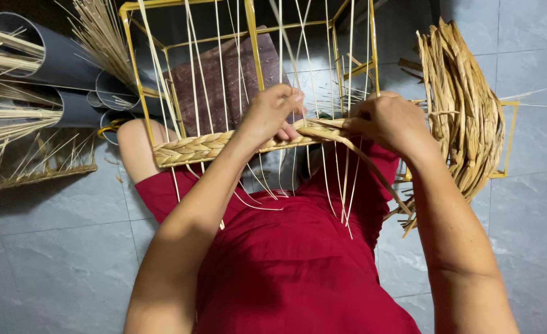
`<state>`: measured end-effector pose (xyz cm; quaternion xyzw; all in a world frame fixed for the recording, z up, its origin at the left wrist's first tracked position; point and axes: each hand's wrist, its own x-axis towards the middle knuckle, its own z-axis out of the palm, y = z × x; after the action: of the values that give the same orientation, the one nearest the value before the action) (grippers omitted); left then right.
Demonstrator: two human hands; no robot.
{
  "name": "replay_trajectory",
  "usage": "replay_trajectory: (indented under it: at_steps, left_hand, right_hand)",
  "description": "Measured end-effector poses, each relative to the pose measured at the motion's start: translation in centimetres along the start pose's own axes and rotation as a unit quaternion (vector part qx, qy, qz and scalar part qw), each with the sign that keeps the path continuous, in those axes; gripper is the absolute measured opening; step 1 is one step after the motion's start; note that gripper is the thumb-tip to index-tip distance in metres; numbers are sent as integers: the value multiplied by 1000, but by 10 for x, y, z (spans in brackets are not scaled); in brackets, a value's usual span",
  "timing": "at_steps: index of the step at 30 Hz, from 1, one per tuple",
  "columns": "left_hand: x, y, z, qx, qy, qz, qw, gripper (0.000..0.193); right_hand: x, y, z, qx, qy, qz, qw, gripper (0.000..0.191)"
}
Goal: The person sits on the floor with a rectangular frame across their lap and weaves wide palm-leaf strips in and out of vertical spokes, building a braided band along the frame edge. They reach to a container of strips to pull new material, tuck and tighten the weave by hand, and near the end use a small knife to trim a strip end.
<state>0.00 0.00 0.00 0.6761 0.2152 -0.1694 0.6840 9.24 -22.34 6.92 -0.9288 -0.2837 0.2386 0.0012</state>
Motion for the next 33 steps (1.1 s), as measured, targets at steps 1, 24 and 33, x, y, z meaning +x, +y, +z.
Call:
replay_trajectory:
  at_steps: [1, 24, 33]
  left_hand:
    - [-2, -6, -3, 14, 62, 43, 997, 29]
    - [0, 8, 15, 97, -70, 35, 992, 18]
    - [-2, -12, 35, 214, 85, 146, 962, 22]
  right_hand:
    - [-9, 4, -5, 16, 36, -9, 999, 28]
    - [-6, 10, -29, 58, 174, -136, 973, 14]
    - [-1, -10, -7, 57, 323, -268, 906, 7]
